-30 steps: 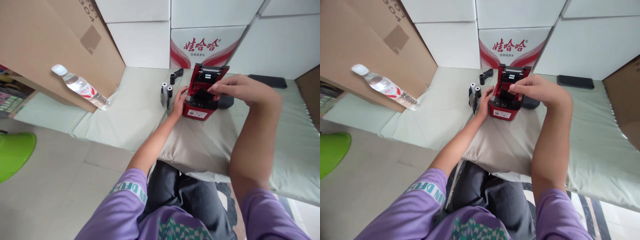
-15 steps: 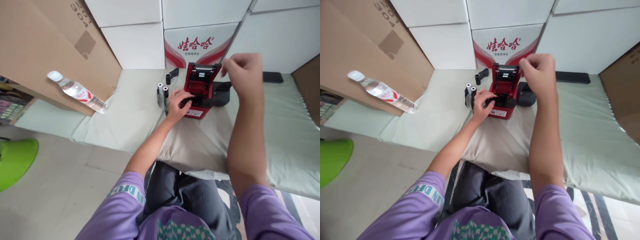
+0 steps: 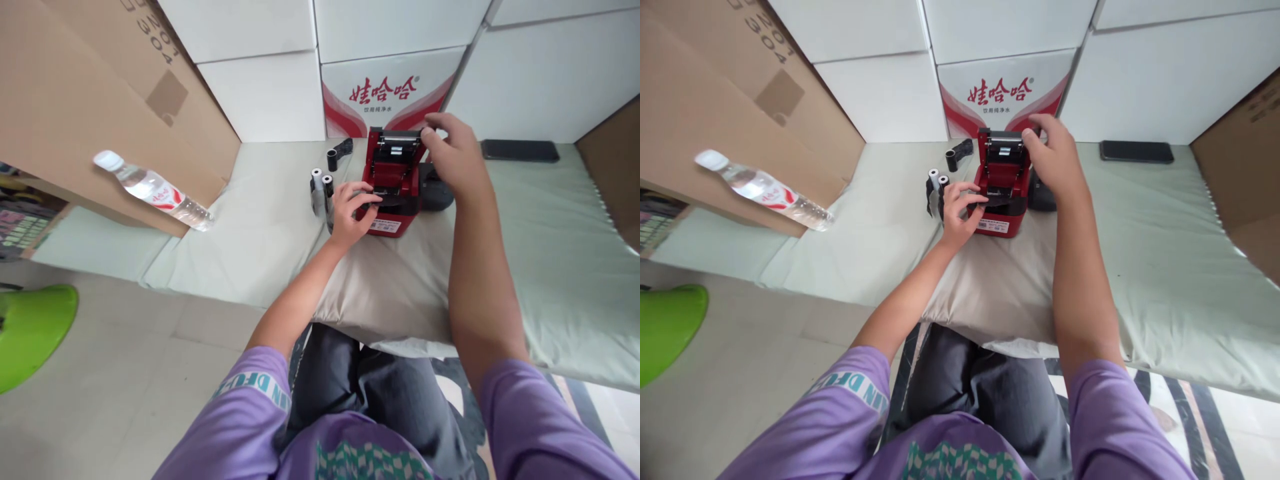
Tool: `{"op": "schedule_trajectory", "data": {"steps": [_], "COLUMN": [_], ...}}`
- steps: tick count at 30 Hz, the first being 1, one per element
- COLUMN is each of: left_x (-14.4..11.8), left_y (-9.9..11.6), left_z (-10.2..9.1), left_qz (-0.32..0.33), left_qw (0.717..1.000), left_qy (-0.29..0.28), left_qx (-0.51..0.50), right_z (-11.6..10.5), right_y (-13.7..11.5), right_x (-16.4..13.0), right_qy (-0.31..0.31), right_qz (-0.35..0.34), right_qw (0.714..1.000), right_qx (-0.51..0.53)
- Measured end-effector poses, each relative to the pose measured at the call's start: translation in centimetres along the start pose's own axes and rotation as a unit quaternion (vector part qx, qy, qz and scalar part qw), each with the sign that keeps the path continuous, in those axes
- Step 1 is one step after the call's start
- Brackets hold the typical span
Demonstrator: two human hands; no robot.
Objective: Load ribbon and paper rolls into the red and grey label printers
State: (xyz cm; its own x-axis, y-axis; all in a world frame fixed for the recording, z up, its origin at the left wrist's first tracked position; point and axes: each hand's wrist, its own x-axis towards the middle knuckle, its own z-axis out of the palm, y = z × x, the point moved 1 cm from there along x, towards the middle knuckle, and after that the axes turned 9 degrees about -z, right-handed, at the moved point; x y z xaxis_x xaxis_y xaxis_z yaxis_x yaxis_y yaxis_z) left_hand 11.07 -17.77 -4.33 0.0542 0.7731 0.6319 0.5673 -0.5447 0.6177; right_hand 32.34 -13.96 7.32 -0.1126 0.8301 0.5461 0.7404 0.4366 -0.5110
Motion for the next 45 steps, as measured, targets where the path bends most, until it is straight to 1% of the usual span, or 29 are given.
{"op": "schedule_trajectory", "data": {"steps": [3, 4, 6, 9, 11, 14, 16, 18, 21, 24, 26, 28, 30, 32, 35, 39, 43, 45], "left_x": [-0.1, -0.1, -0.2, -0.3, -0.3, -0.2, -0.1, 0.0, 0.1, 0.2, 0.3, 0.3, 0.5, 0.6, 0.9, 1.1, 0.7, 0.2], "left_y": [-0.1, -0.2, -0.5, -0.7, -0.8, -1.0, -1.2, -1.5, -2.0, -2.2, -2.2, -2.2, -2.3, -2.5, -2.9, -3.6, -3.7, -3.4], "left_z": [0.2, 0.2, 0.4, 0.5, 0.5, 0.5, 0.6, 0.7, 0.9, 1.1, 1.2, 1.2, 1.2, 1.2, 1.6, 2.4, 2.7, 3.0], "left_qz": [0.007, 0.011, 0.025, 0.046, 0.048, 0.040, 0.031, 0.018, -0.002, -0.007, -0.014, -0.024, -0.034, -0.040, -0.048, -0.059, -0.062, -0.076], "left_qw": [1.000, 1.000, 0.999, 0.998, 0.997, 0.997, 0.997, 0.997, 0.994, 0.994, 0.995, 0.994, 0.993, 0.993, 0.993, 0.990, 0.989, 0.986], "left_qy": [0.006, 0.010, 0.024, 0.048, 0.050, 0.041, 0.025, 0.005, -0.012, -0.016, -0.015, -0.009, -0.002, -0.004, -0.008, 0.001, -0.005, -0.003], "left_qx": [0.019, 0.016, 0.000, -0.022, -0.029, -0.044, -0.059, -0.079, -0.106, -0.104, -0.100, -0.105, -0.111, -0.108, -0.106, -0.128, -0.138, -0.146], "right_z": [-0.1, -0.4, -1.0, -1.9, -2.2, -1.9, -1.4, -1.1, -1.0, -1.4, -1.7, -2.1, -2.3, -2.3, -2.0, -1.5, -1.6, -1.9], "right_y": [0.2, 0.0, -0.3, -1.0, -1.3, -1.7, -1.7, -1.6, -1.0, -0.3, -0.1, -0.1, -0.2, -0.2, 0.5, 1.6, 1.7, 1.6], "right_x": [-0.1, -0.2, -0.4, -0.7, -0.9, -1.0, -1.0, -0.8, -0.6, -0.5, -0.7, -0.9, -1.1, -1.1, -1.1, -1.1, -1.5, -1.6], "right_qy": [0.047, 0.053, 0.041, -0.007, -0.049, -0.161, -0.220, -0.245, -0.267, -0.266, -0.260, -0.273, -0.302, -0.326, -0.335, -0.336, -0.336, -0.303], "right_qz": [0.034, 0.038, 0.048, 0.063, 0.077, 0.113, 0.133, 0.137, 0.120, 0.113, 0.144, 0.192, 0.225, 0.239, 0.254, 0.260, 0.255, 0.237], "right_qw": [0.995, 0.993, 0.991, 0.991, 0.990, 0.978, 0.966, 0.960, 0.956, 0.956, 0.953, 0.942, 0.926, 0.914, 0.906, 0.903, 0.905, 0.921], "right_qx": [0.079, 0.096, 0.119, 0.118, 0.103, 0.067, 0.034, 0.010, -0.010, -0.045, -0.049, -0.028, 0.000, 0.023, 0.048, 0.060, 0.066, 0.065]}}
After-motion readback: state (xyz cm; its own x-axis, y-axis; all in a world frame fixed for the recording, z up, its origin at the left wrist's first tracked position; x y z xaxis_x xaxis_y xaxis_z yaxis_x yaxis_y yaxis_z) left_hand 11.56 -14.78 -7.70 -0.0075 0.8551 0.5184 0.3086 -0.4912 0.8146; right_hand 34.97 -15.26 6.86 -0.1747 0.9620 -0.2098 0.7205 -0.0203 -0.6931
